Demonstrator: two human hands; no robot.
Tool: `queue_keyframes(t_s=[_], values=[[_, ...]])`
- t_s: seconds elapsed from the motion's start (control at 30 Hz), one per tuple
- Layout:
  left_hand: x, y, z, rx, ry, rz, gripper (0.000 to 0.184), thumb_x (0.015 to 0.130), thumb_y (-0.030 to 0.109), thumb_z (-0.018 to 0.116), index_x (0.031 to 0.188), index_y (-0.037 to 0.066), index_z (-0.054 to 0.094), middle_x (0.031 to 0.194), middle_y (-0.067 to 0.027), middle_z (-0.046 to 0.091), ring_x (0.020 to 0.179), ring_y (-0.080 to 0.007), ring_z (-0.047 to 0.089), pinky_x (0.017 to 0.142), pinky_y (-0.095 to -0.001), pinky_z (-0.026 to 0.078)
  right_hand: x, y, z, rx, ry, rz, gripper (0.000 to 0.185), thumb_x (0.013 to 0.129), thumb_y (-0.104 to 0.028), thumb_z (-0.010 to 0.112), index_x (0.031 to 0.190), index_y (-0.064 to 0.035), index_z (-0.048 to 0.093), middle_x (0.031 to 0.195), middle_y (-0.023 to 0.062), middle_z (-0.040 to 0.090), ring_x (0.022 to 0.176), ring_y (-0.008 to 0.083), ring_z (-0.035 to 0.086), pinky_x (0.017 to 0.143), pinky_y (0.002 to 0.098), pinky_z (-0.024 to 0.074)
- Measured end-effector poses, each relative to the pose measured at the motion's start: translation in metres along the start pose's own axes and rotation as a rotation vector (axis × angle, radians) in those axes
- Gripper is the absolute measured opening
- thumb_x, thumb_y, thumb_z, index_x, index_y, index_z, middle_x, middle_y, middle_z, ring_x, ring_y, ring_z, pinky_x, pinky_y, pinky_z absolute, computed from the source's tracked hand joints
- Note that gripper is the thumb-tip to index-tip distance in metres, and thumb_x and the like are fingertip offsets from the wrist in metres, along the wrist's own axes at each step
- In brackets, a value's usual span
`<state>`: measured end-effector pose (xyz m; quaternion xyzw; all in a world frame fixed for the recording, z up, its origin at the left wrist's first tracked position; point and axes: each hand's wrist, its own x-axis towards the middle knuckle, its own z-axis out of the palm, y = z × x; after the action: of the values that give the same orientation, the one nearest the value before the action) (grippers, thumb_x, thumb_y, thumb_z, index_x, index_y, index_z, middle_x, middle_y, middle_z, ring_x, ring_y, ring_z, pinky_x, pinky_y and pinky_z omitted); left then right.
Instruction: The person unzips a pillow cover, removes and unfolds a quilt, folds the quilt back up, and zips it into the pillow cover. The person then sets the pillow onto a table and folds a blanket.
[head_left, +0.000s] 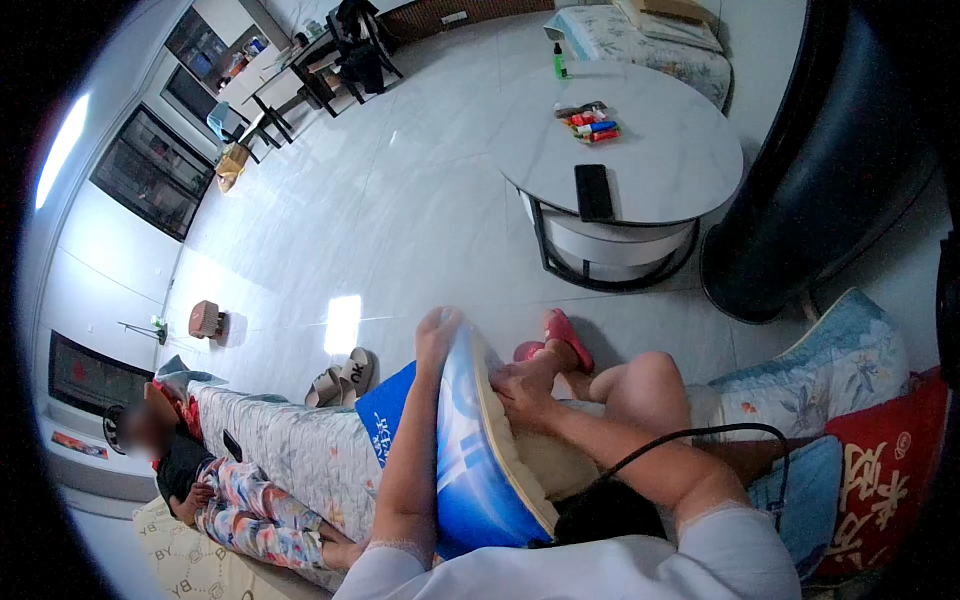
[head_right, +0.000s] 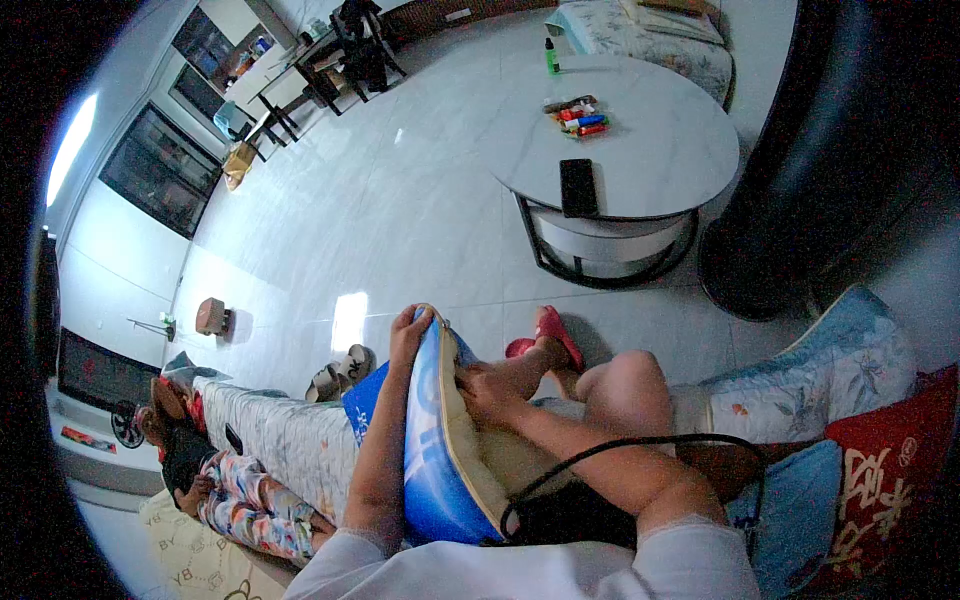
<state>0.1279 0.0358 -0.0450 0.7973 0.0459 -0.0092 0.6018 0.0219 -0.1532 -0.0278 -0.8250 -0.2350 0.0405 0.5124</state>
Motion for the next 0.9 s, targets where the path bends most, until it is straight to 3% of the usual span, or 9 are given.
queue_keyframes(t_s=[0.03,0.2,0.3,0.4,0.5,0.57,0.7,0.83,0.9], values=[[0.0,-0.002,0.0,-0.001,-0.001,-0.001,0.024,0.085,0.023,0.061,0.097,0.002,0.066,0.078,-0.0036,0.063,0.069,-0.0104,0.056,0.062,-0.0256,0.044,0.002,0.008,0.01,0.261,-0.088,0.026,0.031,0.089,-0.027,0.052,0.108,-0.0041,0.061,0.104,0.0174,0.063,0.101,0.0304,0.058,0.088,0.0401,0.0429],[-0.004,0.001,-0.001,0.02,0.045,-0.013,0.023,0.085,0.022,0.063,0.096,0.003,0.067,0.075,-0.0012,0.062,0.065,-0.0084,0.054,0.057,-0.0241,0.042,0.006,0.022,0.031,0.09,-0.308,0.033,0.03,0.09,-0.022,0.054,0.111,-0.002,0.059,0.103,0.0199,0.063,0.103,0.0304,0.058,0.09,0.038,0.0425],[0.0,-0.009,-0.003,-0.036,0.072,0.038,0.022,0.085,0.021,0.063,0.097,0.003,0.066,0.075,-0.0002,0.061,0.064,-0.0076,0.053,0.056,-0.023,0.042,-0.012,-0.009,0.025,0.273,0.278,-0.148,0.03,0.088,-0.018,0.057,0.113,-0.0011,0.057,0.1,0.0182,0.064,0.097,0.0308,0.06,0.086,0.039,0.0445],[0.0,-0.013,-0.004,-0.115,0.083,0.059,0.02,0.085,0.02,0.064,0.095,0.003,0.066,0.074,0.0005,0.06,0.065,-0.0077,0.052,0.057,-0.0225,0.042,-0.016,0.022,0.001,0.3,0.124,0.096,0.031,0.088,-0.02,0.059,0.112,0.0,0.057,0.098,0.017,0.063,0.095,0.0307,0.06,0.085,0.0407,0.045],[-0.005,-0.005,-0.006,-0.107,0.034,0.008,0.021,0.084,0.019,0.063,0.099,0.003,0.065,0.083,-0.0021,0.062,0.072,-0.0098,0.055,0.063,-0.0243,0.044,-0.02,0.037,-0.024,-0.221,0.494,-0.024,0.034,0.091,-0.029,0.057,0.112,-0.0013,0.058,0.096,0.0164,0.063,0.092,0.0291,0.061,0.083,0.0402,0.0456],[-0.002,-0.006,-0.006,-0.042,0.06,0.128,0.023,0.084,0.019,0.063,0.102,0.003,0.063,0.087,-0.0043,0.063,0.077,-0.0121,0.056,0.066,-0.0262,0.045,-0.026,0.065,-0.021,-0.075,-0.077,0.182,0.039,0.092,-0.038,0.054,0.106,-0.0028,0.061,0.09,0.0155,0.064,0.086,0.0293,0.061,0.081,0.04,0.0462],[-0.059,0.082,0.0,0.467,0.263,0.492,0.026,0.085,0.02,0.062,0.102,0.001,0.059,0.096,-0.0128,0.062,0.087,-0.0211,0.058,0.074,-0.0317,0.046,-0.047,0.061,-0.027,0.25,-0.153,0.465,0.039,0.091,-0.041,0.055,0.092,-0.0036,0.065,0.077,0.0116,0.064,0.073,0.0182,0.06,0.07,0.0352,0.0474],[-0.161,0.158,0.011,0.8,0.05,0.097,0.029,0.082,0.028,0.065,0.077,0.001,0.058,0.078,-0.017,0.063,0.072,-0.0321,0.062,0.068,-0.0364,0.05,-0.056,0.049,-0.033,0.339,-0.231,0.701,0.04,0.093,-0.039,0.052,0.101,-0.002,0.065,0.084,0.0121,0.068,0.081,0.0203,0.064,0.072,0.0353,0.0497],[-0.177,0.155,0.014,0.961,0.014,0.084,0.033,0.08,0.033,0.065,0.074,0.001,0.059,0.072,-0.0176,0.063,0.068,-0.034,0.063,0.065,-0.0391,0.051,-0.051,0.011,-0.044,0.305,-0.201,0.383,0.038,0.094,-0.035,0.052,0.101,0.0001,0.065,0.082,0.0115,0.067,0.076,0.0174,0.063,0.07,0.0332,0.0495]])
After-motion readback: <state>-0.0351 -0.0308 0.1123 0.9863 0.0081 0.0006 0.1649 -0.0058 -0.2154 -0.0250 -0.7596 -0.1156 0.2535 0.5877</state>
